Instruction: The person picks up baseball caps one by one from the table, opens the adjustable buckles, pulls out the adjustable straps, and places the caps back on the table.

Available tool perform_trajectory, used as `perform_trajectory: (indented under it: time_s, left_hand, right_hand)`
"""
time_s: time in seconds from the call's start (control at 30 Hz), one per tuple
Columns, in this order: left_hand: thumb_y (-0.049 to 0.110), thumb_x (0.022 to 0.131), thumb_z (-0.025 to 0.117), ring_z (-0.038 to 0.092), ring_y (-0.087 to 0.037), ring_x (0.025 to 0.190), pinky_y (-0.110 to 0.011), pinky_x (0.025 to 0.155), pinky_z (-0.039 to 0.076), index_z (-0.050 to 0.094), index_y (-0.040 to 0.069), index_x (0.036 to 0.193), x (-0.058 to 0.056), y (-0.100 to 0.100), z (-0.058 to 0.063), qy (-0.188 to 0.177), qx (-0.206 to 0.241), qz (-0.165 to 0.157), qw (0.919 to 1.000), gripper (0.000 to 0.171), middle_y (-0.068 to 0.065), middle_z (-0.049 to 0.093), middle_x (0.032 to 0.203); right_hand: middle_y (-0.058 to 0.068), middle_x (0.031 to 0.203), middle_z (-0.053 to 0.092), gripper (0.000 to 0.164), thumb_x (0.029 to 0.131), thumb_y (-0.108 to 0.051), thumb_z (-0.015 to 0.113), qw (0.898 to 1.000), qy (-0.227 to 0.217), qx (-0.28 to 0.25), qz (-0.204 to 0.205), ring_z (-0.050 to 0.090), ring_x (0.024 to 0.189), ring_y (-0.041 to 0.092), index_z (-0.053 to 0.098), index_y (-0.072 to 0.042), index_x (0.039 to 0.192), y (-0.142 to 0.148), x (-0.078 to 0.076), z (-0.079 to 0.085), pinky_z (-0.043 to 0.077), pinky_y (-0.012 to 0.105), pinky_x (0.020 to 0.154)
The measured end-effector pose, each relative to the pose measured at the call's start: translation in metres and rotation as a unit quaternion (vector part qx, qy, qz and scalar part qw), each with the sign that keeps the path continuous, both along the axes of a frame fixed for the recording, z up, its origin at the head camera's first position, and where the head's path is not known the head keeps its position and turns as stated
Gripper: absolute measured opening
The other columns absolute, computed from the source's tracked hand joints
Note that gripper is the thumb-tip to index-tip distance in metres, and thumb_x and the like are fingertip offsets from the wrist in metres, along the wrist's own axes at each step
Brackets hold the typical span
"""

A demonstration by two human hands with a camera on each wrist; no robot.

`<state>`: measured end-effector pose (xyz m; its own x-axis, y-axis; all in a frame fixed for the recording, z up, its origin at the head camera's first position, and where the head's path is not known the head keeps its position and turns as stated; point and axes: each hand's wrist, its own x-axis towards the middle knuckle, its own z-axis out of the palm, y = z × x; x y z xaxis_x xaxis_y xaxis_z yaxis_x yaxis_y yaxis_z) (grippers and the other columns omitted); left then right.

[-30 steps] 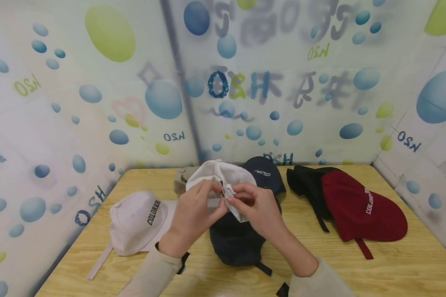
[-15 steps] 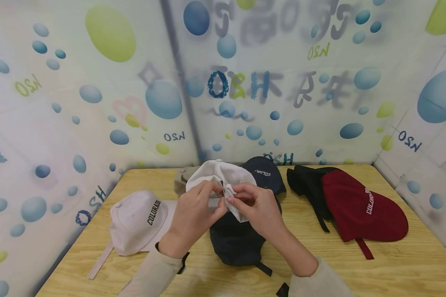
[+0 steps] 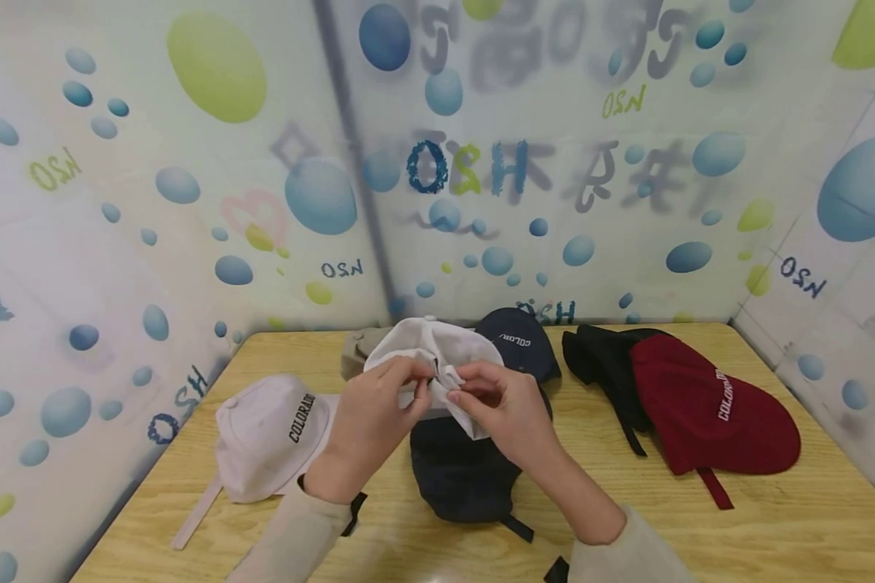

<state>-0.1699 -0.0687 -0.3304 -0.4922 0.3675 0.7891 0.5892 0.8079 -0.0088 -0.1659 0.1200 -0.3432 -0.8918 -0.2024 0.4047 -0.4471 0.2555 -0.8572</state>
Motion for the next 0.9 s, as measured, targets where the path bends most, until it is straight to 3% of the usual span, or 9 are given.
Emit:
perform_trajectory:
  time_s: [0.2,0.33,0.63,0.8,0.9]
  left_hand:
    - [0.006,0.085,0.071,0.068,-0.010,0.074,-0.022,0.066,0.057,0.068,0.014,0.091,-0.0006,-0.0037,0.0001,-0.067,0.052,-0.035,0.9958,0.010,0.002,0.071,0.083]
    - [0.005,0.086,0.072,0.070,-0.009,0.077,-0.022,0.070,0.058,0.069,0.015,0.091,0.0004,-0.0043,0.0006,-0.101,0.084,-0.048,0.9901,0.012,0.001,0.073,0.086]
    - [0.007,0.086,0.071,0.069,-0.011,0.083,-0.023,0.074,0.058,0.068,0.014,0.094,0.0065,0.0017,-0.0016,-0.119,0.119,-0.087,0.9819,0.011,0.001,0.071,0.091]
    - [0.010,0.092,0.066,0.064,-0.013,0.089,-0.024,0.081,0.057,0.068,0.014,0.098,0.0074,0.0025,-0.0023,-0.138,0.131,-0.115,0.9751,0.007,0.001,0.066,0.100]
    - [0.007,0.093,0.064,0.061,-0.016,0.091,-0.025,0.082,0.056,0.067,0.012,0.100,0.0057,0.0019,-0.0036,-0.133,0.130,-0.120,0.9750,0.009,-0.003,0.061,0.104]
  right_hand:
    - [0.023,0.101,0.073,0.022,0.096,-0.006,0.063,0.999,-0.025,-0.022,0.026,0.068,0.077,0.004,0.067,0.005,0.115,0.0024,-0.0019,0.0028,0.058,0.020,0.072]
    - [0.023,0.102,0.073,0.025,0.094,-0.006,0.066,0.999,-0.034,-0.024,0.031,0.070,0.082,0.004,0.066,0.005,0.117,0.0012,-0.0011,0.0044,0.058,0.020,0.076]
    - [0.019,0.109,0.068,0.032,0.092,-0.004,0.068,0.998,-0.049,-0.024,0.015,0.067,0.087,0.008,0.060,-0.002,0.123,-0.0047,0.0026,0.0054,0.057,0.019,0.076]
    - [0.020,0.113,0.067,0.030,0.093,-0.003,0.067,0.999,-0.036,-0.034,-0.001,0.066,0.089,0.004,0.061,-0.001,0.123,-0.0040,0.0011,0.0031,0.057,0.020,0.075]
    - [0.022,0.109,0.068,0.029,0.093,-0.002,0.066,0.999,-0.024,-0.038,-0.002,0.065,0.086,0.004,0.062,0.001,0.122,-0.0025,0.0004,0.0020,0.057,0.021,0.074]
